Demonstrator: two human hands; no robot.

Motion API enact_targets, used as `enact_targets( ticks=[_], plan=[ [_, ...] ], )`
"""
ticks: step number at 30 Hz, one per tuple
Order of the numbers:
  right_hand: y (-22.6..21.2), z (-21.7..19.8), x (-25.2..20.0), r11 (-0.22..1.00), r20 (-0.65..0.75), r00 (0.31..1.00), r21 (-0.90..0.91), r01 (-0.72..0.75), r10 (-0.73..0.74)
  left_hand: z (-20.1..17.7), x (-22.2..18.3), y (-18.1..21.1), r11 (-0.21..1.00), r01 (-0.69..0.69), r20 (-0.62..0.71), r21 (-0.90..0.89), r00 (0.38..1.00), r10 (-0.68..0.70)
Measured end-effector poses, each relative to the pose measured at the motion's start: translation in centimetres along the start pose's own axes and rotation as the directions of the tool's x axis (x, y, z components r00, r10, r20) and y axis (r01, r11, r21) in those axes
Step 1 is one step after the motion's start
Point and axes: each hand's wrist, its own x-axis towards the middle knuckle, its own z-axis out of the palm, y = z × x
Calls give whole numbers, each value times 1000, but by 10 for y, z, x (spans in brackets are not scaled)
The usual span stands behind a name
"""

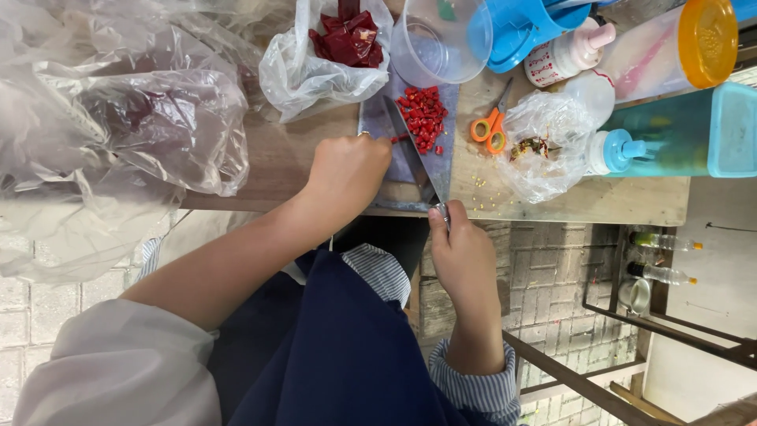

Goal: Chopping red chilies on a cutting board using a knife.

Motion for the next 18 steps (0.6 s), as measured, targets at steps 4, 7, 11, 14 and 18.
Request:
enact_targets(
  ticks=[4,7,11,14,18],
  plan=[
    [1,1,3,998,38,999,-55,-26,28,-1,-1,-1,1000,-2,-8,11,1000,2],
    [-5,-8,5,997,53,998,-66,-26,30,-4,0,-2,1000,-3,-5,8,1000,3],
    [-5,-15,12,989,58,998,-143,-26,35,-5,1,-3,1000,-9,14,20,1000,9],
    [-16,-23,10,979,57,997,-201,-33,45,-3,-1,-3,1000,1,29,-10,1000,0],
    [-26,-1,-1,975,84,996,-220,-14,34,-7,2,-4,999,7,45,-38,999,-5]
  ],
)
